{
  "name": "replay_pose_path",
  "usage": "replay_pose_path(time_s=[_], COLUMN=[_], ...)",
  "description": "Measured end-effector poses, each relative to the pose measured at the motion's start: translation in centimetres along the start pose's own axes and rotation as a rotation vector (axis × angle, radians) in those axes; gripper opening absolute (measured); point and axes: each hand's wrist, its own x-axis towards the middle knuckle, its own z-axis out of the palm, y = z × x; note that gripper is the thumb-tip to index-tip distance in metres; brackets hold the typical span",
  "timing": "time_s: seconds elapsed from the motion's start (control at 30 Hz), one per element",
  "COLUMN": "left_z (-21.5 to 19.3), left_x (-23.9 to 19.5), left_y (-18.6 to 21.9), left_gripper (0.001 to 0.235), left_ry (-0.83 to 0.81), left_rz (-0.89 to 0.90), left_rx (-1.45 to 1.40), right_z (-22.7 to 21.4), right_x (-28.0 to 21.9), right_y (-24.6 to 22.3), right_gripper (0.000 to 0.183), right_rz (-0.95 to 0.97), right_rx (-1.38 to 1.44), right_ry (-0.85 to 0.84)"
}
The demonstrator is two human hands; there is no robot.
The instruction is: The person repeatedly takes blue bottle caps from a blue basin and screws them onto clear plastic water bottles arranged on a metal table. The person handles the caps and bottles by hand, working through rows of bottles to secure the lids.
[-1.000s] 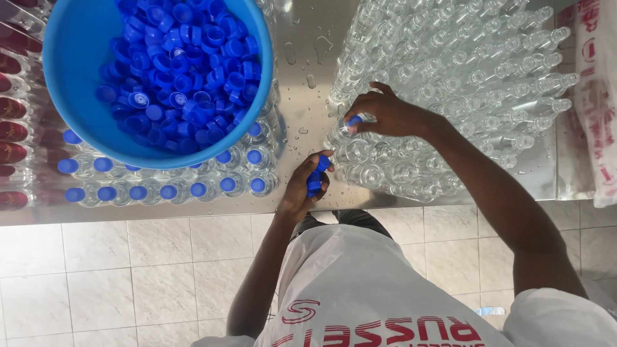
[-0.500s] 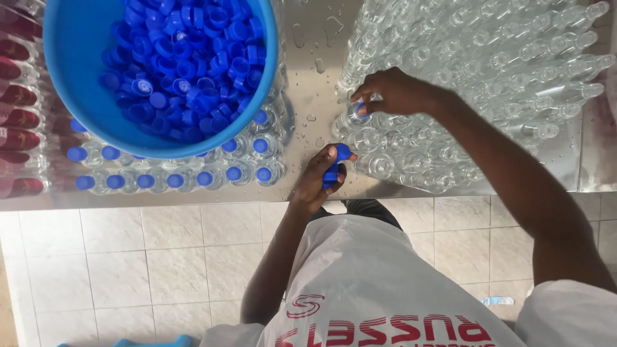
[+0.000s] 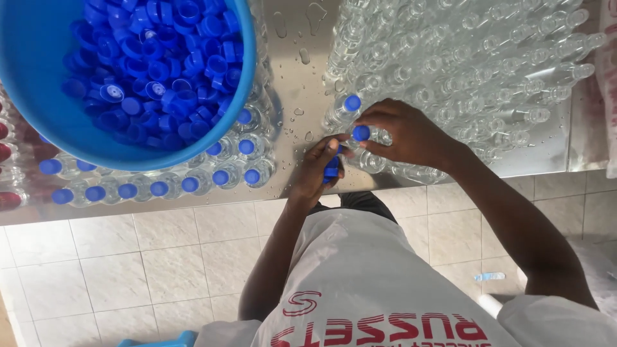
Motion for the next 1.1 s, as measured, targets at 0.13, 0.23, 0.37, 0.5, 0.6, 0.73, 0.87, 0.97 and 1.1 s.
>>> replay_pose_path(time_s=[0.13,0.23,0.37,0.5,0.6,0.73,0.87,0.97,1.1], left_z=[-1.2,-0.7,-1.2,-1.6,-2.3,-2.4,-1.2,0.1,1.0], left_x=[-0.4,-1.6,-1.6,-1.0,-0.6,-0.3,-0.6,-0.7,-0.7], left_y=[0.5,2.0,2.4,2.0,1.0,0.5,0.5,1.4,-0.2], left_gripper=[0.051,0.057,0.060,0.063,0.060,0.049,0.046,0.045,0.048], left_ry=[0.056,0.056,0.036,0.026,0.025,-0.001,-0.040,-0.080,-0.082], left_rz=[0.022,-0.027,-0.014,0.012,0.002,-0.033,-0.035,-0.066,-0.078], left_rx=[-0.031,-0.056,-0.013,-0.054,-0.088,-0.120,-0.131,-0.110,-0.092], right_z=[2.7,1.8,0.6,0.1,1.3,1.9,1.3,0.6,2.0], right_x=[-0.6,0.1,1.0,2.1,2.6,3.1,2.4,1.1,-1.7], right_y=[2.5,1.6,1.3,1.7,2.9,3.8,2.5,0.4,-2.0], right_gripper=[0.043,0.050,0.039,0.036,0.038,0.034,0.035,0.037,0.046], right_rz=[0.086,0.179,0.281,0.391,0.453,0.492,0.453,0.341,-0.052], right_rx=[-0.335,-0.180,0.042,0.268,0.283,0.331,0.330,0.122,0.042], right_ry=[-0.070,-0.209,-0.212,-0.243,-0.300,-0.294,-0.253,-0.191,0.152])
